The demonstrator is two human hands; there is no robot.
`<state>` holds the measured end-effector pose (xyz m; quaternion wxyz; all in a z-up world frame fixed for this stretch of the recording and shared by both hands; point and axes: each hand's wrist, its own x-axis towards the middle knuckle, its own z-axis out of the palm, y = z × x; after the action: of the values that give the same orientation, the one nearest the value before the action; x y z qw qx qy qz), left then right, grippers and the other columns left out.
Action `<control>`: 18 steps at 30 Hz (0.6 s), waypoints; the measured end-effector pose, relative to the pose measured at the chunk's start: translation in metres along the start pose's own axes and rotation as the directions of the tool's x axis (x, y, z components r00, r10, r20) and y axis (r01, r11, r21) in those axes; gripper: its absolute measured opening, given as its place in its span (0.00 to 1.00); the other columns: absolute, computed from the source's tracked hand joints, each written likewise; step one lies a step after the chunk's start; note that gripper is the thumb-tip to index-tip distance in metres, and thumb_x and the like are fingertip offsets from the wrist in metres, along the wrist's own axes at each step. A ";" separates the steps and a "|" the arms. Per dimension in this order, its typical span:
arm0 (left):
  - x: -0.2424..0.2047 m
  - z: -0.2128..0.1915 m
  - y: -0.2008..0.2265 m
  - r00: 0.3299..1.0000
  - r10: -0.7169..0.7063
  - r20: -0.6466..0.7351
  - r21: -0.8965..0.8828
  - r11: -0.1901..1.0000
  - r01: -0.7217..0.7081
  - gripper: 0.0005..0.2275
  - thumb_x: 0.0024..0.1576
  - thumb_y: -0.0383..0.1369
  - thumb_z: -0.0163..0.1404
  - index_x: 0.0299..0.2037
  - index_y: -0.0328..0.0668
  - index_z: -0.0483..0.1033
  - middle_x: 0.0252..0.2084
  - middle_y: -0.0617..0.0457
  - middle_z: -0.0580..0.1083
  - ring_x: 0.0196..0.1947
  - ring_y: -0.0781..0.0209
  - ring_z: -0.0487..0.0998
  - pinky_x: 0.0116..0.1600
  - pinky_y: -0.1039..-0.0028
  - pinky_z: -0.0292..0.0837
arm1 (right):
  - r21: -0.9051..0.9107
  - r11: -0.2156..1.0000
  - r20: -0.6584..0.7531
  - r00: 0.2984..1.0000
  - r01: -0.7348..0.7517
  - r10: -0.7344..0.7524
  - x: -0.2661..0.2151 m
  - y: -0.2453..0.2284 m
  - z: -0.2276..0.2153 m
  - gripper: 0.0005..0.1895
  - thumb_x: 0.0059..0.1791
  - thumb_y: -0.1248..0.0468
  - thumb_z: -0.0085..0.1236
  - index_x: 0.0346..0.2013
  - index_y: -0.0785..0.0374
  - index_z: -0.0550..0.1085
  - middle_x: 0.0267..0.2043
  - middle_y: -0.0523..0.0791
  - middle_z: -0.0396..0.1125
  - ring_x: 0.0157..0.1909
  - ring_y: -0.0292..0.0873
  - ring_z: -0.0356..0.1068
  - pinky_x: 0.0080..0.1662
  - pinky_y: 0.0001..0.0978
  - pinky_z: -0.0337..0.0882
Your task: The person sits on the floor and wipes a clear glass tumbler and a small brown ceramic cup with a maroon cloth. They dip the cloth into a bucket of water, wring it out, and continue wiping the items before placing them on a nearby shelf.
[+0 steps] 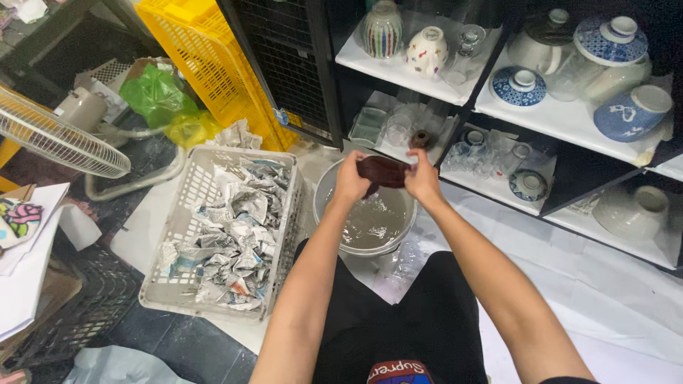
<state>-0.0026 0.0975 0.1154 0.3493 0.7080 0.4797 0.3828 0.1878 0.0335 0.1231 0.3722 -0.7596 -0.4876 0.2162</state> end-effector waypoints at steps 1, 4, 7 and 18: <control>0.003 -0.001 0.006 1.000 0.018 0.019 0.004 1.000 -0.018 0.22 0.41 0.21 0.60 0.47 0.43 0.71 0.44 0.40 0.77 0.48 0.38 0.78 0.52 0.59 0.73 | 0.004 0.996 0.024 0.996 -0.089 0.089 0.001 0.018 0.011 0.20 0.46 0.74 0.57 0.52 0.60 0.68 0.37 0.54 0.73 0.42 0.56 0.74 0.45 0.48 0.72; 0.011 -0.004 0.023 0.996 0.052 0.067 0.014 0.998 -0.053 0.25 0.38 0.18 0.57 0.49 0.45 0.72 0.43 0.42 0.75 0.49 0.39 0.76 0.53 0.59 0.71 | 0.469 0.782 0.227 0.912 -0.411 0.343 0.004 0.069 0.049 0.18 0.46 0.76 0.55 0.50 0.64 0.68 0.41 0.48 0.71 0.40 0.52 0.77 0.41 0.46 0.76; 0.014 -0.009 0.035 0.994 0.075 0.079 0.025 0.997 -0.077 0.27 0.39 0.15 0.53 0.51 0.46 0.73 0.45 0.42 0.73 0.50 0.39 0.75 0.54 0.59 0.71 | 0.679 0.540 0.328 0.863 -0.498 0.384 -0.005 0.107 0.079 0.17 0.47 0.77 0.52 0.51 0.73 0.71 0.46 0.52 0.71 0.38 0.50 0.79 0.38 0.42 0.79; 0.017 -0.011 0.062 0.978 0.169 0.125 -0.131 0.980 -0.153 0.18 0.40 0.14 0.49 0.37 0.44 0.82 0.43 0.47 0.76 0.48 0.46 0.80 0.54 0.67 0.75 | 0.635 0.763 0.197 0.928 0.126 -0.317 0.005 0.043 0.088 0.51 0.29 0.71 0.79 0.64 0.63 0.64 0.59 0.48 0.67 0.60 0.45 0.69 0.60 0.37 0.71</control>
<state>0.0173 0.0965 0.1770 0.3911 0.7466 0.3719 0.3891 0.1539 0.0586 0.0341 0.5443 -0.4937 -0.5279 0.4259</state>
